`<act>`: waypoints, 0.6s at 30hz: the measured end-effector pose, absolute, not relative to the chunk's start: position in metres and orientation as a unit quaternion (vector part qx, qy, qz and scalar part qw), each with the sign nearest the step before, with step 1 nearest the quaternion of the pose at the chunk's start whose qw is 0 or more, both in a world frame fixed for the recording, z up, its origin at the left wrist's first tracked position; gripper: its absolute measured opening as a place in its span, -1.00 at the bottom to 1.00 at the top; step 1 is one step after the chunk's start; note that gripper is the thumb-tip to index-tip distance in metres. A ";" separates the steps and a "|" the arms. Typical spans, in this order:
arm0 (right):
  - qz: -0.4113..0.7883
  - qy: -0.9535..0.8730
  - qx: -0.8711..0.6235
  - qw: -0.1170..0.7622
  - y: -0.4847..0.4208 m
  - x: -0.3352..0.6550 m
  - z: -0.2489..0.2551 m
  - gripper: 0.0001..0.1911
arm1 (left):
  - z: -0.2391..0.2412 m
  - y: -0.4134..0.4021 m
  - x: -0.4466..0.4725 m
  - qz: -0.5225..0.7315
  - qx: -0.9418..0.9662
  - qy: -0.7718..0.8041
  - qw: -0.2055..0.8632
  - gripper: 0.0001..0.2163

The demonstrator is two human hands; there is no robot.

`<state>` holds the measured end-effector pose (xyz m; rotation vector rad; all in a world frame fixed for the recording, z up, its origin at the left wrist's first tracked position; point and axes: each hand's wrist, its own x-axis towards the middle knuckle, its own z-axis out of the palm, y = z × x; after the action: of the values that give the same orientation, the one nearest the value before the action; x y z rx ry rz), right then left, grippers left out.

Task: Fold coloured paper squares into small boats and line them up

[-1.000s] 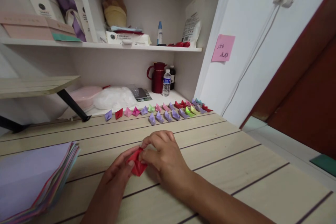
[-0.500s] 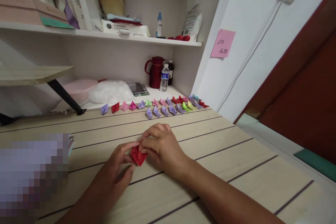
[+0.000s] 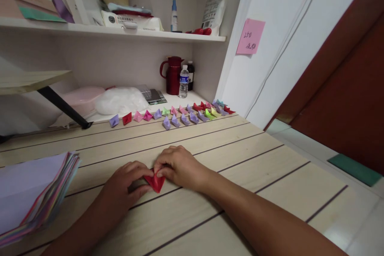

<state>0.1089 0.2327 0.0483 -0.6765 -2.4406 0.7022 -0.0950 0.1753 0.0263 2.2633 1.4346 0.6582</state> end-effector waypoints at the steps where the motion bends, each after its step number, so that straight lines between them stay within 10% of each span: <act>1: 0.269 -0.898 -0.247 0.247 0.233 0.109 0.049 -0.94 | 0.025 0.177 -0.095 0.243 0.802 0.509 0.200 -0.88; 18: 0.261 -0.908 -0.294 0.144 0.231 0.116 0.049 -0.56 | 0.022 0.172 -0.094 0.216 0.824 0.493 0.179 -0.85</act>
<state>0.1157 0.2308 0.0488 -0.8486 -2.6162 0.7530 -0.0936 0.1724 0.0225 2.3279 1.3935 0.6093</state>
